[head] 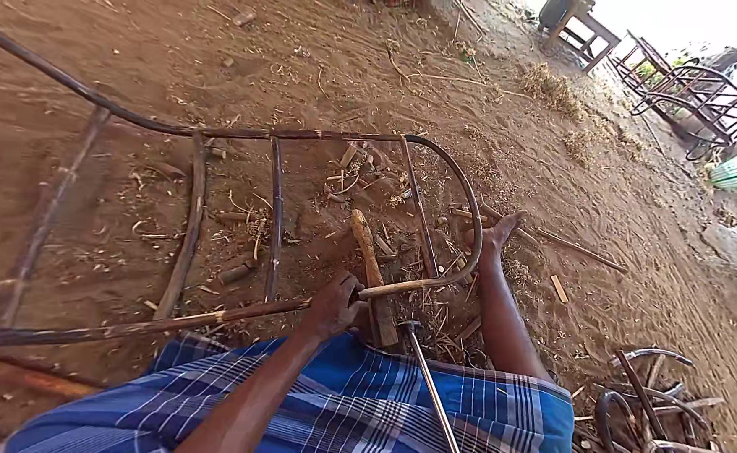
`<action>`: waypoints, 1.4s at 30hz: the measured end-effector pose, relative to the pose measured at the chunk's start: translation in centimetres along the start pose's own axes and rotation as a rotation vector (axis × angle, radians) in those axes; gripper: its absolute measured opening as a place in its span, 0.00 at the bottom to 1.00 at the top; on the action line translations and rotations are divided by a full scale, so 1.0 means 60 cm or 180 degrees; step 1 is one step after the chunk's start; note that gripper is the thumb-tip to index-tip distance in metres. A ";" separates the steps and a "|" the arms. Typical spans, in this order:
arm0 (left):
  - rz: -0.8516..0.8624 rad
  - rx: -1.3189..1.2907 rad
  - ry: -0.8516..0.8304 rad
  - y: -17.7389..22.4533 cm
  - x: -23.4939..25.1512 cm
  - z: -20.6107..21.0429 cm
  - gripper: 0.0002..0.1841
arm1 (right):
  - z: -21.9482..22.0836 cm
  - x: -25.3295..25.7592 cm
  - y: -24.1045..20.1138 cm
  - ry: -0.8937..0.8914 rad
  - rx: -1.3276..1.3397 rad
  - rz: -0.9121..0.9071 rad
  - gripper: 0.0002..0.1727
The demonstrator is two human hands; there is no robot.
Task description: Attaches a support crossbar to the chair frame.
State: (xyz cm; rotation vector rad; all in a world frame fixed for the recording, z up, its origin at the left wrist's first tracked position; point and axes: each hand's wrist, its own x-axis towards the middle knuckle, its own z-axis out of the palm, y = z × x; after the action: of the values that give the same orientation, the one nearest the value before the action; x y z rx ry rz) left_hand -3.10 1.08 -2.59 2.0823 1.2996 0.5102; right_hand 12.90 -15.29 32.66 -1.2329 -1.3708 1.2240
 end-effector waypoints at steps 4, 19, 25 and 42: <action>-0.0026 -0.0120 0.0164 0.005 -0.004 -0.008 0.12 | -0.005 0.085 0.161 0.0193 -0.1215 -0.1171 0.16; -0.0427 -0.0345 0.0797 0.015 0.002 0.034 0.08 | -0.001 0.216 0.532 0.0403 -0.2351 -0.0145 0.10; 0.0012 -0.0179 0.1205 0.015 -0.005 0.044 0.08 | -0.053 0.069 0.480 0.0431 -0.3029 0.1932 0.21; 0.0236 -0.0083 0.1090 0.006 0.003 0.048 0.09 | -0.059 -0.057 0.434 0.0099 -0.1319 0.1276 0.32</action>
State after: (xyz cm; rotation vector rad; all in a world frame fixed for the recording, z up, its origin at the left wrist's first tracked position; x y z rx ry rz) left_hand -1.01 0.27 -4.41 2.0898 1.3959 0.9449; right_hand 19.60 -17.95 7.16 -1.8793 -1.4427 1.2100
